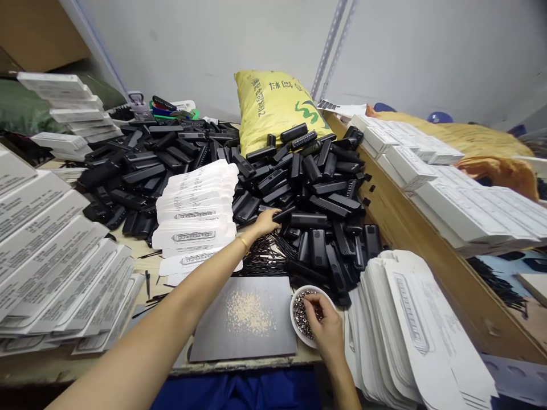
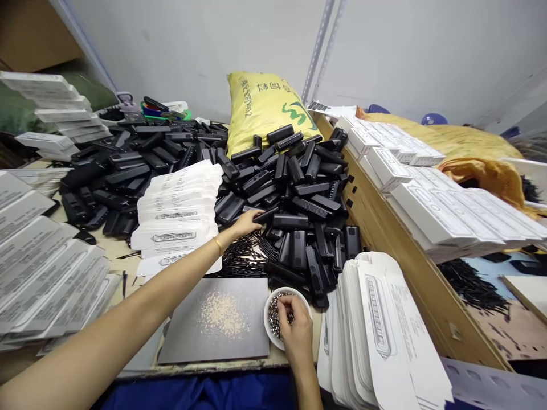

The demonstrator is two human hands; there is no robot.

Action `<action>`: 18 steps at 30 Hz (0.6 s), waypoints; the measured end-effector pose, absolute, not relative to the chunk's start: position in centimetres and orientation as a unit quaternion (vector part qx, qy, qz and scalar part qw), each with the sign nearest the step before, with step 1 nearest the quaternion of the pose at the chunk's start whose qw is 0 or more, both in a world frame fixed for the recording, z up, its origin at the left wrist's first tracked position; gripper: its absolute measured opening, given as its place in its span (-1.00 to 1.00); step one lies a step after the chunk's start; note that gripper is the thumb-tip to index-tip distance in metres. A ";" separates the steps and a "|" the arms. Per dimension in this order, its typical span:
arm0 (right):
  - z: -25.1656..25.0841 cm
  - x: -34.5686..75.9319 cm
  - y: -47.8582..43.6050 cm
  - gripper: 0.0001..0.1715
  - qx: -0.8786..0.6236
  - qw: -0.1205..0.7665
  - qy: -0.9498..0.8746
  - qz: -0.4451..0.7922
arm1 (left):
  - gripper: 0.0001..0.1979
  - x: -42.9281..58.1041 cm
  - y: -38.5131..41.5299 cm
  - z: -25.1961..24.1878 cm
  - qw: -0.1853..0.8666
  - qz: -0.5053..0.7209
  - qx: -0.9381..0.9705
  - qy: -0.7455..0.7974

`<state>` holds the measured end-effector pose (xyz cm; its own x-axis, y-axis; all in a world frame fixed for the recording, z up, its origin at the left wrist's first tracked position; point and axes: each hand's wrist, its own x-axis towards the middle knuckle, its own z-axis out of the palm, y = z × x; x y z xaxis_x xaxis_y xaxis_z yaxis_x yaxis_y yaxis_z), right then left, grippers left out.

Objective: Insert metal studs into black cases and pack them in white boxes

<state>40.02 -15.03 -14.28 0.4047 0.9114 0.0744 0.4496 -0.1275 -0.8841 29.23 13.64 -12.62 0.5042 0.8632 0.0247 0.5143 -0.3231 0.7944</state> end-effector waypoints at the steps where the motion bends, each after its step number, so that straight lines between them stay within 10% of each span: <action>1: -13.8 39.9 -14.9 -0.79 -0.694 0.482 -0.451 0.288 | -0.58 27.7 12.9 -12.6 0.401 0.246 0.771 0.430; 8: -11.7 36.3 -11.5 -0.75 -0.571 0.645 -0.288 0.419 | -0.50 16.3 5.5 -9.5 0.503 0.335 0.694 0.390; 18: -10.7 30.5 -9.7 -0.78 -0.495 0.660 -0.261 0.501 | -0.60 11.4 -3.5 -7.7 0.698 0.486 0.289 0.440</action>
